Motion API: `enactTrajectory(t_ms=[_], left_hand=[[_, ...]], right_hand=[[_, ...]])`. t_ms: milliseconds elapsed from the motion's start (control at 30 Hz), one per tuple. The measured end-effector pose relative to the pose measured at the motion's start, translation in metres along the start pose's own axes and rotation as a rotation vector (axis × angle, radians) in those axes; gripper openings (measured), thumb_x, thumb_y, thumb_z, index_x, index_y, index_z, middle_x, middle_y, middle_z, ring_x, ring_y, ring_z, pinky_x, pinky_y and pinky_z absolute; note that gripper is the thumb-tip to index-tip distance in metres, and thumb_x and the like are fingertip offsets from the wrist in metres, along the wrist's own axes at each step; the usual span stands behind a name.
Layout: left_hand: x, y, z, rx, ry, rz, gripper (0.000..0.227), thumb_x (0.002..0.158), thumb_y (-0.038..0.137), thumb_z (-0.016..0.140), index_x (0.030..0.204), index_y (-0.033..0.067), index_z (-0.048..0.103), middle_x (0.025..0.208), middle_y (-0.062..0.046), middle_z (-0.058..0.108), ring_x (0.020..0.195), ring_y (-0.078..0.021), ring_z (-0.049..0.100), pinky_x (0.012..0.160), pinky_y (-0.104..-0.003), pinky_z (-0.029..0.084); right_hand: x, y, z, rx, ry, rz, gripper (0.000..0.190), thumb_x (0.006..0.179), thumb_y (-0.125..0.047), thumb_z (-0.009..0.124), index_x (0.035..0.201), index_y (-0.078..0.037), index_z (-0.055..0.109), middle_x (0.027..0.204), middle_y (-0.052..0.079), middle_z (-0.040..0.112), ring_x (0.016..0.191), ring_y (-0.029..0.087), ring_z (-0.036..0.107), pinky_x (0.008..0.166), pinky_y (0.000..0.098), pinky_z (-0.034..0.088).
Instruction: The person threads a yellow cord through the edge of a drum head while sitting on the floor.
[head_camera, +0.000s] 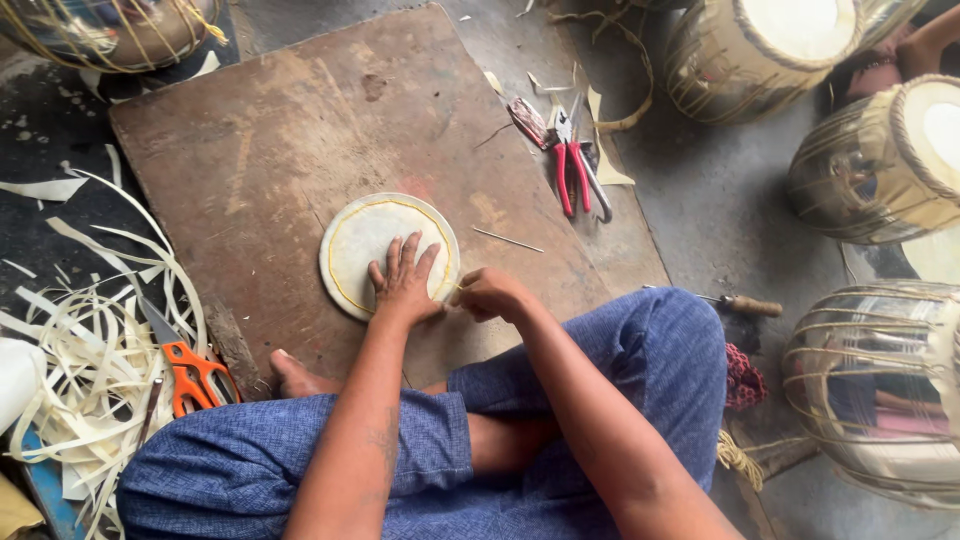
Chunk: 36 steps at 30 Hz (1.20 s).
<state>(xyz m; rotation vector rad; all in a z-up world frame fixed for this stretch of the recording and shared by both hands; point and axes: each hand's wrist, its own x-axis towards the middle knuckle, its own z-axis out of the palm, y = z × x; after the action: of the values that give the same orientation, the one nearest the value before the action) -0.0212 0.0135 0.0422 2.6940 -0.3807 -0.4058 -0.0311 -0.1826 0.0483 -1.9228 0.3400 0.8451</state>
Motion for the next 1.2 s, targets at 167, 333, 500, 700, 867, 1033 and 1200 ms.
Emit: enactTrajectory(t_ms=[167, 333, 500, 700, 867, 1033, 1200], left_hand=[[0.011, -0.01, 0.004, 0.032, -0.043, 0.048, 0.107, 0.065, 0.044, 0.09, 0.155, 0.0372, 0.032, 0.169, 0.006, 0.015, 0.158, -0.0233, 0.006, 0.117, -0.069, 0.01], [0.02, 0.001, 0.008, 0.006, -0.02, 0.025, 0.095, 0.076, 0.048, 0.078, 0.157, 0.0367, 0.029, 0.171, 0.008, 0.015, 0.159, -0.0202, 0.005, 0.121, -0.068, 0.004], [0.026, -0.003, 0.028, 0.03, 0.109, 0.047, 0.085, 0.09, 0.056, 0.058, 0.161, 0.0285, 0.021, 0.171, 0.006, 0.011, 0.158, -0.0206, 0.002, 0.121, -0.067, -0.001], [0.028, -0.003, 0.034, 0.085, 0.15, 0.095, 0.081, 0.098, 0.066, 0.039, 0.162, 0.0232, 0.015, 0.171, 0.003, 0.007, 0.157, -0.0239, 0.001, 0.118, -0.071, -0.001], [0.024, -0.003, 0.028, 0.1, 0.092, 0.089, 0.087, 0.093, 0.069, 0.043, 0.162, 0.021, 0.02, 0.171, 0.001, 0.009, 0.157, -0.0257, 0.003, 0.117, -0.072, 0.002], [0.013, -0.01, 0.061, 0.131, 0.249, 0.145, 0.078, 0.094, 0.063, 0.052, 0.159, 0.0228, 0.033, 0.171, -0.001, 0.017, 0.158, -0.0274, 0.009, 0.116, -0.074, 0.006], [0.037, -0.014, 0.045, -0.009, 0.121, 0.092, 0.083, 0.079, 0.05, 0.072, 0.153, 0.0271, 0.043, 0.166, 0.002, 0.023, 0.156, -0.0261, 0.011, 0.114, -0.074, 0.006]], right_hand=[[0.012, 0.002, 0.007, 0.363, -0.081, -0.218, 0.02, 0.098, -0.012, 0.064, 0.111, -0.006, 0.077, 0.088, 0.004, 0.064, 0.079, 0.013, 0.058, 0.07, 0.0305, 0.055], [0.038, -0.016, 0.016, 0.625, 0.184, -0.398, 0.023, 0.101, -0.023, 0.059, 0.117, -0.009, 0.07, 0.111, 0.001, 0.071, 0.101, 0.012, 0.065, 0.086, 0.0342, 0.053], [0.052, -0.008, 0.019, 1.016, 0.123, -0.326, 0.018, 0.104, -0.027, 0.054, 0.099, -0.011, 0.061, 0.094, 0.005, 0.071, 0.086, 0.019, 0.067, 0.076, 0.0353, 0.054], [0.024, 0.005, 0.027, 1.002, 0.146, -0.109, 0.018, 0.104, -0.029, 0.052, 0.092, -0.017, 0.057, 0.077, -0.005, 0.059, 0.067, 0.011, 0.059, 0.06, 0.0298, 0.049], [0.029, 0.009, 0.034, 1.109, 0.149, -0.086, 0.016, 0.105, -0.026, 0.054, 0.091, -0.018, 0.058, 0.074, -0.004, 0.056, 0.062, 0.009, 0.055, 0.053, 0.0285, 0.044], [0.025, 0.032, 0.05, 1.026, 0.115, -0.164, 0.028, 0.104, -0.035, 0.05, 0.087, -0.015, 0.057, 0.07, -0.002, 0.058, 0.057, 0.013, 0.055, 0.049, 0.03, 0.046], [0.007, 0.005, 0.027, 0.75, 0.119, -0.242, 0.019, 0.101, -0.027, 0.058, 0.101, -0.01, 0.064, 0.09, 0.001, 0.069, 0.079, 0.017, 0.066, 0.072, 0.0357, 0.058]])
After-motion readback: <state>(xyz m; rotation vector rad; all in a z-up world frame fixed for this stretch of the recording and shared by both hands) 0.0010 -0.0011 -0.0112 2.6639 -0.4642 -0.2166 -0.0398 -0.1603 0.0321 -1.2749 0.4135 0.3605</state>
